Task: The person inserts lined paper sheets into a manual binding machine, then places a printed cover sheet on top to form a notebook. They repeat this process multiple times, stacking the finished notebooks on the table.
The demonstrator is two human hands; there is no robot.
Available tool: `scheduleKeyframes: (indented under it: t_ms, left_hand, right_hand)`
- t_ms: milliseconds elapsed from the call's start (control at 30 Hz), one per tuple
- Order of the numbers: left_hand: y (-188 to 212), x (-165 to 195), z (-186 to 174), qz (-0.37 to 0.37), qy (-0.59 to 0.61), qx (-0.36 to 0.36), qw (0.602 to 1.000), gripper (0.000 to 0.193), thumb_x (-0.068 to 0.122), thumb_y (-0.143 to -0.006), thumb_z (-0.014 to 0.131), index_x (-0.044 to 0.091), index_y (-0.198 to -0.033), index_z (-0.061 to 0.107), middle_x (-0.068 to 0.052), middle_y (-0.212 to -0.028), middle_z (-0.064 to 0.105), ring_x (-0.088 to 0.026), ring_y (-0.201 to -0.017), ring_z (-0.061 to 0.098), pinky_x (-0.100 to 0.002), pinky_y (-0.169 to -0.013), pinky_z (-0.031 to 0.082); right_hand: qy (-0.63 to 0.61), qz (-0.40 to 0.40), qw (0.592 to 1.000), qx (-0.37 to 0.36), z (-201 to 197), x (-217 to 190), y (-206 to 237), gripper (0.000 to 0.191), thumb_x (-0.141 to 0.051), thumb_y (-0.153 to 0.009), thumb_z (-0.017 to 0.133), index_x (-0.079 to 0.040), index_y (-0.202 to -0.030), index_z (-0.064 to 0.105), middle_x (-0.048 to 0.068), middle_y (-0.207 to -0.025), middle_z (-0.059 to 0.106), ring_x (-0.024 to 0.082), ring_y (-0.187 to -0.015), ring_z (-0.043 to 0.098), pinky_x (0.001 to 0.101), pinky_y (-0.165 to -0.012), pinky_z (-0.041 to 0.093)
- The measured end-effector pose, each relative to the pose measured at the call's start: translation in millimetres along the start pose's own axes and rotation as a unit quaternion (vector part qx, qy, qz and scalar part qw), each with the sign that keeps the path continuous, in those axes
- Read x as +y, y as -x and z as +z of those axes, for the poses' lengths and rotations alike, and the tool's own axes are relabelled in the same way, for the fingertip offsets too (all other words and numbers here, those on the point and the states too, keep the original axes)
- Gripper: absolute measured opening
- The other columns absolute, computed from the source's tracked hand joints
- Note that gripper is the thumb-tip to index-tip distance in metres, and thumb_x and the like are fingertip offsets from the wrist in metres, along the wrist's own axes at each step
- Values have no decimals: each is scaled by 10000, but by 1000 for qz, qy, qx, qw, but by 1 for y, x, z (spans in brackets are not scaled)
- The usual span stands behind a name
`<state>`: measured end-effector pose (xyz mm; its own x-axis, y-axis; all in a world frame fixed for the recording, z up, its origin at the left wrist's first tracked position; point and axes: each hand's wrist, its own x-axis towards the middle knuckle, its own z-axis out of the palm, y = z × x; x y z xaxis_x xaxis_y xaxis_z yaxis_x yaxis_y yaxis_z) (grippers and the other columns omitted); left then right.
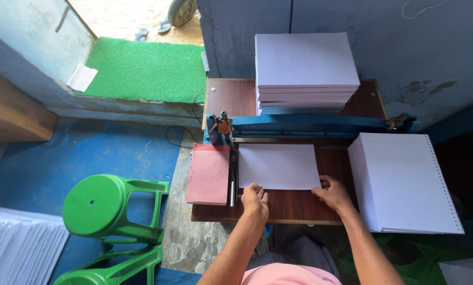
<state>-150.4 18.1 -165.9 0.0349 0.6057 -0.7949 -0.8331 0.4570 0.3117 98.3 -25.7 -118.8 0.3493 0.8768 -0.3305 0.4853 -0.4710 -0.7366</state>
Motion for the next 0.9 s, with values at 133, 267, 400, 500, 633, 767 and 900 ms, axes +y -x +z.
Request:
scheduleKeyframes:
  t_ms: [133,267,400,500,633,767,900]
  left_hand:
    - [2,0,0,1,-12,-3,1000,525,21,-825,558,-181,-1292,428,-294,-1478,409,-407,-1506,340,-538,-1254,262]
    - [0,2,-6,9,-22,-12,1000,511,14,-818,555,-174,-1279,438,-289,-1490,412,-414,-1505,336,-557,-1241,273]
    - [11,10,-15,-21,-106,-8,994,389,48,-880,565,-118,-1229,514,-229,-1429,451,-375,-1492,338,-527,-1240,310]
    - [39,17,-20,26,-246,-70,966,276,31,-969,628,-200,-1087,533,-162,-1023,314,-593,-1310,104,-694,-1062,84]
    - [97,17,-20,349,-610,-171,691,320,132,-867,675,69,-1180,691,-76,-1127,682,-255,-1106,651,-402,-991,504]
    - [119,23,-9,531,-701,-280,386,345,105,-866,674,39,-1205,684,-170,-1219,647,-342,-1221,553,-485,-1050,420]
    - [101,19,-2,560,-723,-299,273,471,75,-828,666,17,-1294,624,-211,-1303,604,-367,-1325,482,-542,-1097,349]
  right_hand:
    - [-214,84,973,-4,-1,-1,-3,534,-140,-910,696,42,-1381,523,189,-1034,734,239,-830,733,336,-692,614]
    - [-280,120,952,23,4,-2,-3,395,-83,-940,675,68,-1293,580,188,-1056,716,257,-879,743,351,-726,641]
    - [-301,122,946,17,9,0,0,254,-58,-954,660,95,-1156,656,192,-1024,712,263,-844,739,345,-728,649]
    - [-303,127,944,22,14,9,7,190,-37,-952,657,81,-1101,659,193,-999,709,271,-821,738,349,-726,653]
    - [-340,133,931,25,22,24,20,154,-20,-944,662,83,-1058,660,189,-951,702,268,-792,727,360,-724,660]
    - [-361,143,921,24,28,34,28,133,-14,-930,669,79,-1024,671,189,-912,711,258,-775,728,353,-731,658]
    - [-410,169,896,18,27,37,31,117,-8,-907,682,59,-1001,661,164,-914,702,248,-781,714,362,-729,651]
